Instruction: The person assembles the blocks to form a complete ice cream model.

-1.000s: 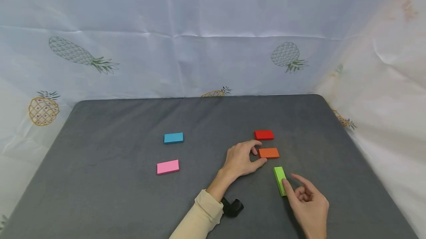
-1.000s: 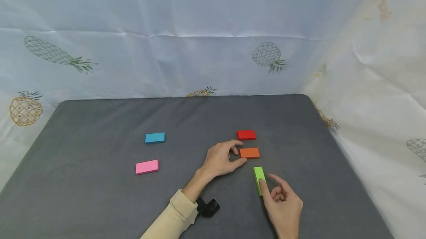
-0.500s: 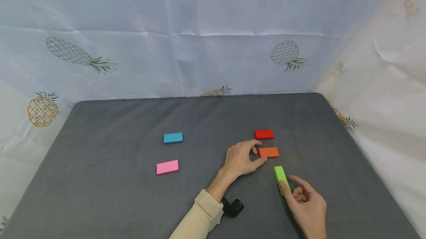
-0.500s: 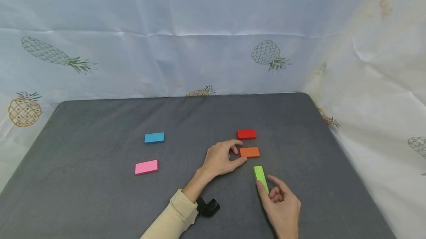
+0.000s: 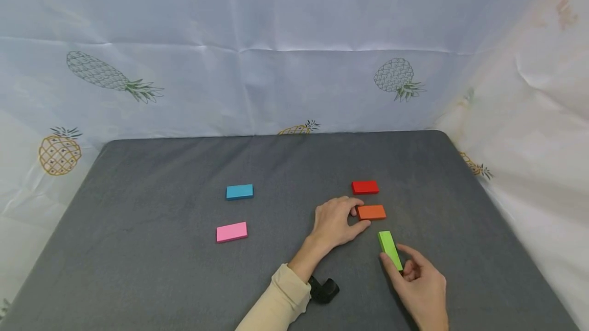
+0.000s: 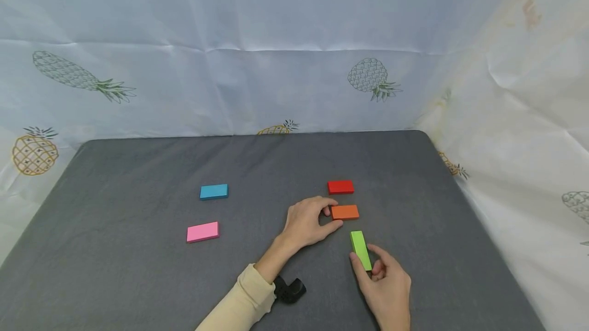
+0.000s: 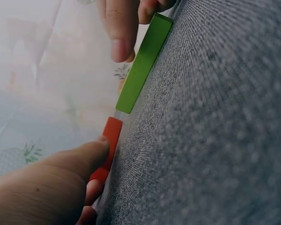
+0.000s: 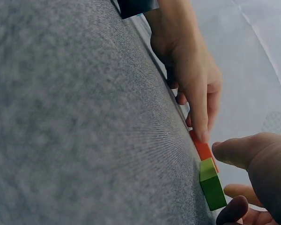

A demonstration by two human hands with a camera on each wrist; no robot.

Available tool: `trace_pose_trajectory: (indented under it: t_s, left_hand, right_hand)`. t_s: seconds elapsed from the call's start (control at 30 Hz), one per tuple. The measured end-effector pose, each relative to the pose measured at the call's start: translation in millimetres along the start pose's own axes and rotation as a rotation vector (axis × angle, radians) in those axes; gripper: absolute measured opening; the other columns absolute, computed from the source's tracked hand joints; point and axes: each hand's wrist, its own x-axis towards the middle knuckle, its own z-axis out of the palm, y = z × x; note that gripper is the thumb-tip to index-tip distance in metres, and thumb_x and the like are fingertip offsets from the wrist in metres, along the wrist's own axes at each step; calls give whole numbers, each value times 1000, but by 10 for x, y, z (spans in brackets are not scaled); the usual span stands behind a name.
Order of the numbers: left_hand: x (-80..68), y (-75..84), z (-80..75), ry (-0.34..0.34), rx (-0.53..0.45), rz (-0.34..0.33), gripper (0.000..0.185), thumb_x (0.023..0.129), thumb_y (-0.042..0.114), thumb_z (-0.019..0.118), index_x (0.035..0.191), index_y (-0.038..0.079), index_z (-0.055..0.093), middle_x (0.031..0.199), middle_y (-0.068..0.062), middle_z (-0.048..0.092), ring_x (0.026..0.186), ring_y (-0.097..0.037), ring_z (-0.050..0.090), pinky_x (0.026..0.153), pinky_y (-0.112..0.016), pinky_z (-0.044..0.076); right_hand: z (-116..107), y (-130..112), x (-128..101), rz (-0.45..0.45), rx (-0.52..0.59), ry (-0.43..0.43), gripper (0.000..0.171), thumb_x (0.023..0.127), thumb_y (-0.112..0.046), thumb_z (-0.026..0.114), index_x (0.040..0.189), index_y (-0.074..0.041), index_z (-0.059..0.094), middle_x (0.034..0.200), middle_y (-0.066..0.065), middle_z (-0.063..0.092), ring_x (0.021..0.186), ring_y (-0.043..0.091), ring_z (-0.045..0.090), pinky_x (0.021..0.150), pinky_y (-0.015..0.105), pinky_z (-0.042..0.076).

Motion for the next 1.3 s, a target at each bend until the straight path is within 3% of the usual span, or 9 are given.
trace_pose_trajectory:
  t_s: [0.23, 1.3]
  left_hand:
    - [3, 10, -11, 3, -5, -6, 37, 88, 46, 78, 119, 24, 75, 84, 12, 66, 67, 1, 52, 56, -11, 34]
    - [5, 16, -17, -8, 3, -10, 34, 89, 45, 77, 116, 26, 76, 83, 13, 65, 66, 2, 50, 55, -10, 32]
  right_hand:
    - [2, 10, 13, -62, -59, -10, 40, 80, -28, 88, 107, -2, 76, 59, 1, 45, 45, 5, 32, 47, 23, 29]
    - [38, -16, -8, -56, -106, -35, 38, 83, -29, 85, 108, -3, 72, 59, -1, 46, 45, 6, 31, 45, 24, 26]
